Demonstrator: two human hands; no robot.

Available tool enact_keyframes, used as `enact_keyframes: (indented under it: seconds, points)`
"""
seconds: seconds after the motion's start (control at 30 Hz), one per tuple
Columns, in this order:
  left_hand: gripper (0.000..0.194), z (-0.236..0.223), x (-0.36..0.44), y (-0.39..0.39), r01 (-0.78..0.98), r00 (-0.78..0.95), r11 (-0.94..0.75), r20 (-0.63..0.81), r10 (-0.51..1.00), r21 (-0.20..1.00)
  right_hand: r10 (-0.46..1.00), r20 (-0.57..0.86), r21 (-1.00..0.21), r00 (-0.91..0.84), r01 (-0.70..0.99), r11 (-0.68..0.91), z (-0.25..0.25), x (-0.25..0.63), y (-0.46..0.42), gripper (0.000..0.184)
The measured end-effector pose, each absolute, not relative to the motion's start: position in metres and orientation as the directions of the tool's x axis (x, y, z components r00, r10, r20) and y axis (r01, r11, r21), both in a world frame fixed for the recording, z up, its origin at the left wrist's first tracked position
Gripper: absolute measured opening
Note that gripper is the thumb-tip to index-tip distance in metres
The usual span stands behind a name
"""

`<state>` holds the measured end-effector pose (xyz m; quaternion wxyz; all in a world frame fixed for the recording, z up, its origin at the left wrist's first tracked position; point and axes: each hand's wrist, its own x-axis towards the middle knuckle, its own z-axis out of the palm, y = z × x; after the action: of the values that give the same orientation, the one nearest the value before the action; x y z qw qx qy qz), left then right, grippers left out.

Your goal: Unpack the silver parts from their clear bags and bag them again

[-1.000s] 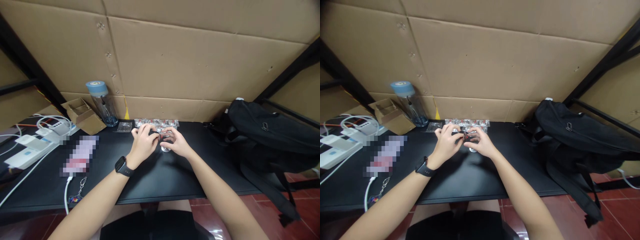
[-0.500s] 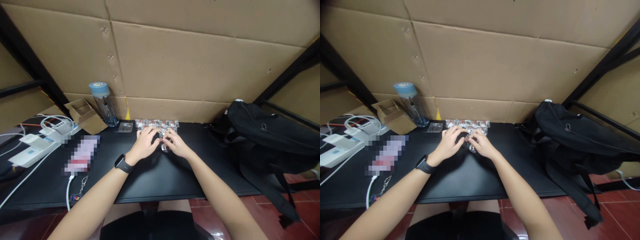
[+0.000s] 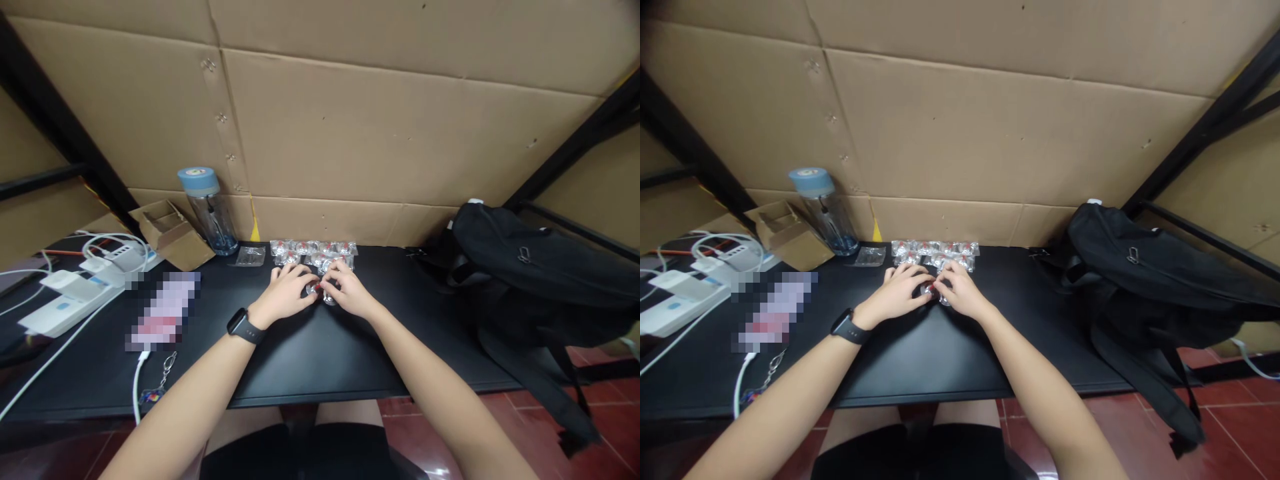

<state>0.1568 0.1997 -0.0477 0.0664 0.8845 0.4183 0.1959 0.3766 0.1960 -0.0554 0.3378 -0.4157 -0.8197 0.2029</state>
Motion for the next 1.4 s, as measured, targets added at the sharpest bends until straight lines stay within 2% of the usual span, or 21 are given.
enact_keyframes:
  seconds: [0.17,0.27,0.37,0.47,0.57,0.67,0.8,0.87,1.1,1.17,1.27,1.4]
  points:
    - [0.033,-0.05,0.143,0.214,0.746,0.541,-0.608,0.285,0.791,0.271,0.843,0.348,-0.541,-0.409,0.647,0.537,-0.065,0.37,0.198,0.021]
    - [0.039,-0.043,0.121,0.225,0.828,0.407,-0.51,0.377,0.832,0.232,0.853,0.325,-0.54,-0.409,0.659,0.523,-0.061,0.379,0.2,0.017]
    - [0.043,-0.037,0.09,0.236,0.925,0.213,-0.323,0.432,0.876,0.198,0.846,0.263,-0.52,-0.463,0.671,0.529,-0.053,0.395,0.201,0.015]
    - [0.029,-0.035,0.063,0.245,0.972,0.037,-0.107,0.313,0.949,0.209,0.824,0.167,-0.486,-0.542,0.682,0.547,-0.044,0.409,0.201,0.028]
    - [0.018,-0.032,0.054,0.247,0.971,-0.04,-0.003,0.175,0.984,0.237,0.807,0.086,-0.493,-0.584,0.679,0.544,-0.04,0.414,0.202,0.022]
    - [0.015,-0.024,0.069,0.239,0.963,0.044,-0.091,0.188,0.981,0.252,0.829,0.049,-0.498,-0.556,0.706,0.503,-0.041,0.412,0.201,0.014]
    - [0.017,-0.018,0.114,0.216,0.929,0.174,-0.303,0.469,0.866,0.214,0.881,0.062,-0.407,-0.47,0.794,0.452,-0.04,0.407,0.198,0.009]
    - [0.018,-0.023,0.138,0.206,0.895,0.251,-0.408,0.551,0.796,0.182,0.887,0.067,-0.379,-0.457,0.81,0.447,-0.039,0.406,0.196,0.008]
    - [0.029,-0.043,0.167,0.196,0.71,0.604,-0.696,0.418,0.679,0.105,0.901,0.072,-0.306,-0.427,0.85,0.428,-0.039,0.405,0.197,0.009]
    - [0.026,-0.044,0.165,0.196,0.647,0.679,-0.756,0.377,0.631,0.099,0.9,0.068,-0.28,-0.43,0.858,0.431,-0.04,0.404,0.197,0.01]
    - [0.018,-0.047,0.166,0.197,0.619,0.721,-0.782,0.342,0.603,0.075,0.902,0.06,-0.262,-0.427,0.866,0.427,-0.041,0.403,0.197,0.008]
    - [0.017,-0.051,0.17,0.2,0.645,0.696,-0.761,0.355,0.624,0.073,0.906,0.054,-0.269,-0.421,0.867,0.419,-0.041,0.402,0.196,0.005]
